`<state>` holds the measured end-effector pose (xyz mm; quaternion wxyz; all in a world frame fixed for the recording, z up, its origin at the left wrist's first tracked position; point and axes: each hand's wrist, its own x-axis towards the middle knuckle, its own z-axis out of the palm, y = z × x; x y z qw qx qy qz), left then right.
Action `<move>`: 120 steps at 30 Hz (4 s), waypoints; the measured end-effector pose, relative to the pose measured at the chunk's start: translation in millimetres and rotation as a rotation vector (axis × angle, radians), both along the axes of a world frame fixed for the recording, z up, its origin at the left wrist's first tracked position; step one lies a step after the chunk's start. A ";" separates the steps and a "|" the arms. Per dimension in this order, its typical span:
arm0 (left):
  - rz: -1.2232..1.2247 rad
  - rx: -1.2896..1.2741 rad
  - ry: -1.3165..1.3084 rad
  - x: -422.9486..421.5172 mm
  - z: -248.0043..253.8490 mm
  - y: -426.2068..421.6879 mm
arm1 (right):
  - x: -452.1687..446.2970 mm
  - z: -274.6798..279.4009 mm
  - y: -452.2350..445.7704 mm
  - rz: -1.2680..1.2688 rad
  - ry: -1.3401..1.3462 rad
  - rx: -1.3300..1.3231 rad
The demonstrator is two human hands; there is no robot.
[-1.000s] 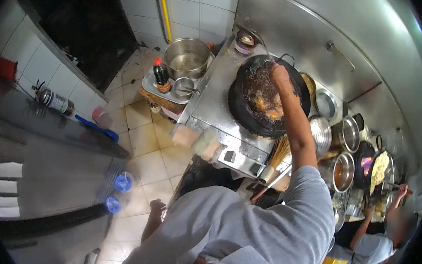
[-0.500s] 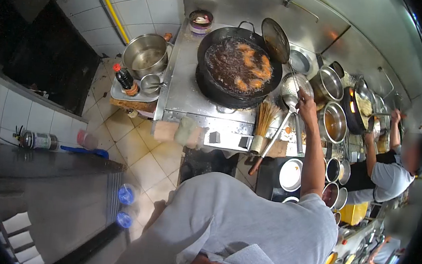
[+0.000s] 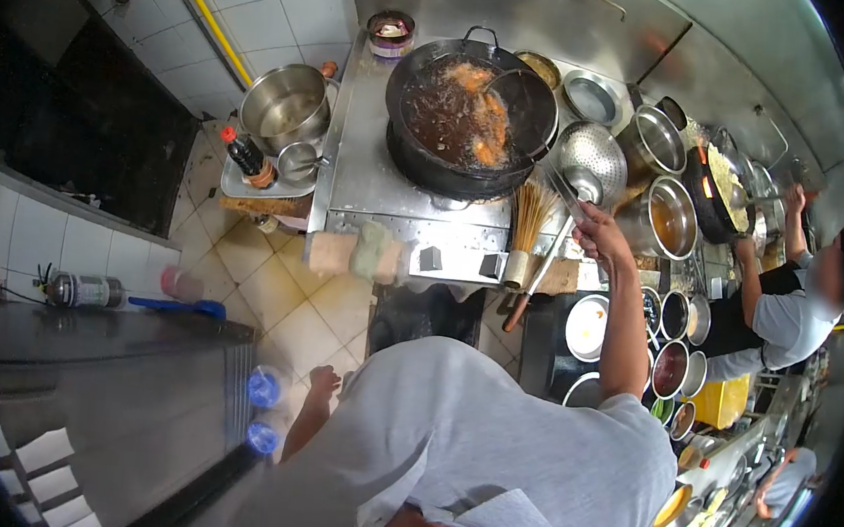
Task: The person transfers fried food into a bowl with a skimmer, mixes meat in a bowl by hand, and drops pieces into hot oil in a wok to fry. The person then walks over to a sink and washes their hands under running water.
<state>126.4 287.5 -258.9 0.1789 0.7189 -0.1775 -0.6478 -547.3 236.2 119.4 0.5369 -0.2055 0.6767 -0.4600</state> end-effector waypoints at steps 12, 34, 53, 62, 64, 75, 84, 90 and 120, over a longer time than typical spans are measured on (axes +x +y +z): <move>-1.335 -0.624 -0.718 23.3 -13.0 48.3 | 27.0 28.2 0.3 0.120 0.672 -0.047; -0.951 -0.322 -0.558 24.2 -24.0 70.0 | -8.1 -24.0 -91.1 0.163 1.235 -0.151; -1.137 -0.478 -0.612 14.9 -17.3 45.3 | 111.2 10.0 -50.9 0.472 1.551 -0.024; -1.469 -0.725 -0.774 20.9 4.2 26.7 | 162.2 27.4 -27.3 0.464 1.423 0.085; -1.424 -0.664 -0.796 19.2 -0.3 21.3 | 170.1 31.3 -22.2 0.475 1.400 0.082; -1.267 -0.561 -0.593 18.5 11.5 0.1 | 202.6 23.9 -21.2 0.519 1.302 0.096; -1.526 -0.649 -0.685 42.5 -6.9 -5.2 | 220.4 20.0 -32.7 0.526 1.244 0.172; -1.432 -0.493 -0.523 49.1 18.1 -21.7 | 223.6 27.3 -33.9 0.460 1.209 0.266; -2.156 -1.015 -0.213 34.9 -12.0 -166.9 | 262.3 -10.0 170.6 -0.760 1.217 0.001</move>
